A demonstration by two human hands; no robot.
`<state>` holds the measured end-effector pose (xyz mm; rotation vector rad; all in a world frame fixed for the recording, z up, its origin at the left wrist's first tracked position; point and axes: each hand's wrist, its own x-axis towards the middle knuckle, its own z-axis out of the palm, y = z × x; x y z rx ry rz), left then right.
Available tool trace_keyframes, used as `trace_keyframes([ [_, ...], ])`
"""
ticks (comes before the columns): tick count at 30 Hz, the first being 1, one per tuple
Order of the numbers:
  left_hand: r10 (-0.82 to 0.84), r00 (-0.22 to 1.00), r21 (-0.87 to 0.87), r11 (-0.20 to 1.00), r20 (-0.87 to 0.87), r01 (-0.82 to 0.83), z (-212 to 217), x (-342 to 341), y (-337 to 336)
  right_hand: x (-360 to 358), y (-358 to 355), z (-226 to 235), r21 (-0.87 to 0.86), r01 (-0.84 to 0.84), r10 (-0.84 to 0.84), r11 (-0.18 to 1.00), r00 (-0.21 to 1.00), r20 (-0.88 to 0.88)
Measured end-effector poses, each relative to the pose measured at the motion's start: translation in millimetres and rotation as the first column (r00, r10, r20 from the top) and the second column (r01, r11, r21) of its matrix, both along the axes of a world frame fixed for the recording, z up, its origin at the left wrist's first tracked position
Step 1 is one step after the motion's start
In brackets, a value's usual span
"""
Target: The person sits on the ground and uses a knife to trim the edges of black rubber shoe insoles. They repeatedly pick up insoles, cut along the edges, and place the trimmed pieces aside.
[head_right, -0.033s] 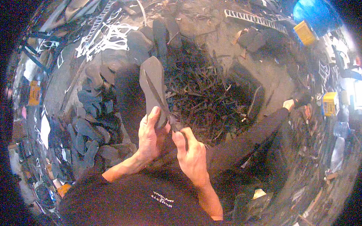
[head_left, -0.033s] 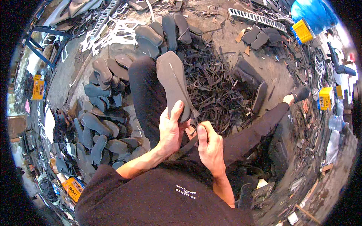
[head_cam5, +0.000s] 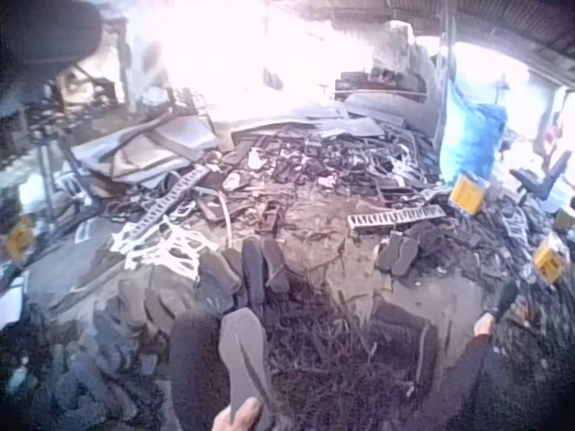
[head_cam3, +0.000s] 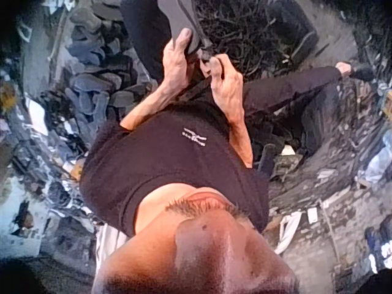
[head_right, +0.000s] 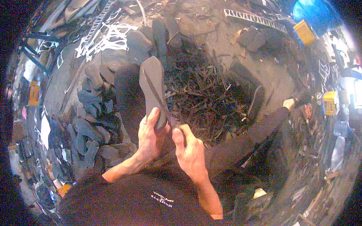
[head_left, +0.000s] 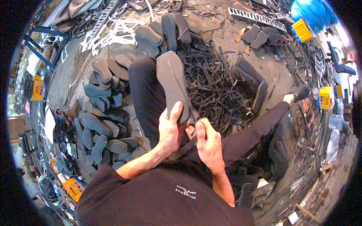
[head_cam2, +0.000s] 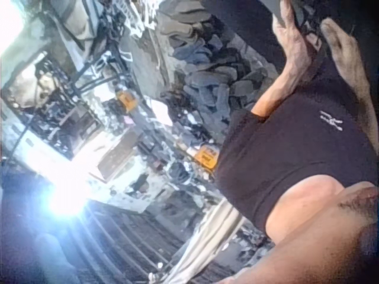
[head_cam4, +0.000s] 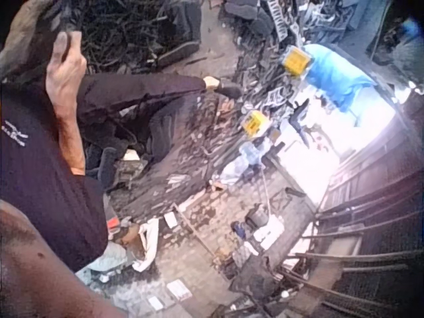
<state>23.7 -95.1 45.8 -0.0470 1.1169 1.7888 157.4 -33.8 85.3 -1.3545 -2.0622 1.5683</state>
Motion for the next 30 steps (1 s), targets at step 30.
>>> trace_keyframes([
  [30,-0.522,0.568,-0.261,0.839,-0.636,0.478,-38.7,1.2,-5.9,9.2,127.6,-81.9,-0.297,0.532,-0.605,0.793,0.633,-0.482],
])
